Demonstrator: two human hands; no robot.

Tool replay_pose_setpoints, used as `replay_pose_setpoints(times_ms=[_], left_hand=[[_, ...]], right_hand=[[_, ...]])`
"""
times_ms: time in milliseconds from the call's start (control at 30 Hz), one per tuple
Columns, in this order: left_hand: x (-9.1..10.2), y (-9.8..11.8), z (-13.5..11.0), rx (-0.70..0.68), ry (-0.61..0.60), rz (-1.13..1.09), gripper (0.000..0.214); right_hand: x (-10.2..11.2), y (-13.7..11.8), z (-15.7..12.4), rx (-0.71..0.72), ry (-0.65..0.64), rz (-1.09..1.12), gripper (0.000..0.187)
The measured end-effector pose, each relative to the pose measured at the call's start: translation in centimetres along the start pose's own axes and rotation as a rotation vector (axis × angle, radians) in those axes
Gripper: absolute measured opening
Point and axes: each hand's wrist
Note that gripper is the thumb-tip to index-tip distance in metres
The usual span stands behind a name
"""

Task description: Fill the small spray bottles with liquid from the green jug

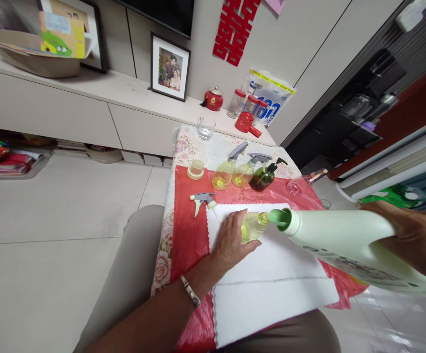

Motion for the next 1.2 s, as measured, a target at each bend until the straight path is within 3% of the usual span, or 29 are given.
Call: replay_pose_setpoints(times_ms=[200,1200], left_hand=[[0.1,0.1,0.0,0.006,-0.009,-0.013,0.090],[0.1,0.2,-0.1,0.009,-0.007,-0.002,0.090]], right_hand=[[-0.5,0.4,-0.1,0.031,0.070,-0.037,0.037],[0.6,-0.1,-0.1,-0.025,-0.045,-0.035,0.038]])
Point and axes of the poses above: each hand's wrist, its own z-axis towards the middle knuckle, its own x-axis out of the back of the hand, y = z × x, and after that the axes turned 3 degrees about -z, right-handed
